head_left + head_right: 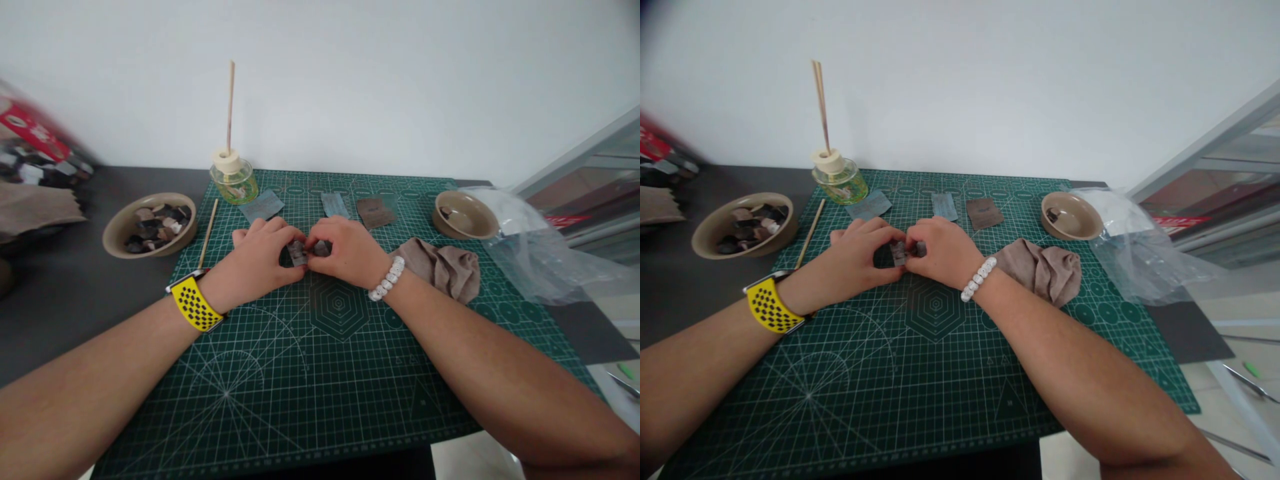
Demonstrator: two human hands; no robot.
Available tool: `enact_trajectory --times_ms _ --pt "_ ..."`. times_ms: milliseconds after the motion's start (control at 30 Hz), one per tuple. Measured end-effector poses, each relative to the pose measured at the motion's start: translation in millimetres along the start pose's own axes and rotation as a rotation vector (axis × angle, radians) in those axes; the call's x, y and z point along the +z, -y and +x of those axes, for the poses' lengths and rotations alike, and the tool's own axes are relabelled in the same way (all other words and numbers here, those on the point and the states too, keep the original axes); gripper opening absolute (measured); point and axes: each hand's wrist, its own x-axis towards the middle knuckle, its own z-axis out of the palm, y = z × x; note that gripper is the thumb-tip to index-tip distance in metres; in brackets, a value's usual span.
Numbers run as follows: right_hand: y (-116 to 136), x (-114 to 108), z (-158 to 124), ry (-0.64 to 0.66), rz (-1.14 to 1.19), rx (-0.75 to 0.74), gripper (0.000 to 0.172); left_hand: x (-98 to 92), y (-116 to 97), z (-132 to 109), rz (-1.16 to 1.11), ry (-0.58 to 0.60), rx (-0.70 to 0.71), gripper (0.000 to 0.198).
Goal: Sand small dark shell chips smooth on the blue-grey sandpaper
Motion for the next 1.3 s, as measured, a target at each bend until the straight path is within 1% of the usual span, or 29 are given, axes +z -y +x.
enact_trajectory --times_ms 100,233,400,533,633,800,933,1133,1300 --pt "-0.9 0.3 0.8 0.034 0.027 -0.036 0.011 0.6 0.6 0.6 0.003 0.004 -0.002 0.035" --pt "-0.9 1.2 1.6 0.072 0.045 -0.099 0.017 1.8 1.9 1.5 0.021 0.006 -0.003 0.033" --pt "-0.3 1.4 1.3 0.063 0.055 -0.071 0.030 2.9 2.2 1.5 0.021 -0.002 0.002 0.033" --pt "-0.6 0.9 1.4 0.050 0.055 -0.042 0.034 2.4 1.6 0.7 0.034 0.004 -0.013 0.036" --pt "-1.5 0.9 1.9 0.033 0.045 -0.026 0.033 2.1 1.6 0.3 0.040 0.008 -0.008 0.039" --pt "-2.9 0.7 2.6 0.017 0.031 -0.029 0.018 1.5 0.5 0.9 0.043 0.011 -0.008 0.038" --pt "-3.6 0.4 2.7 0.034 0.030 -0.042 0.012 1.5 0.4 1.7 0.031 0.008 -0.017 0.036" --pt "-2.8 0.1 2.5 0.073 0.049 -0.065 0.014 3.5 3.4 1.6 0.036 -0.002 0.001 0.033" --pt "-1.2 0.5 1.4 0.054 0.053 -0.033 0.025 3.6 4.3 1.8 0.029 -0.003 0.002 0.035"
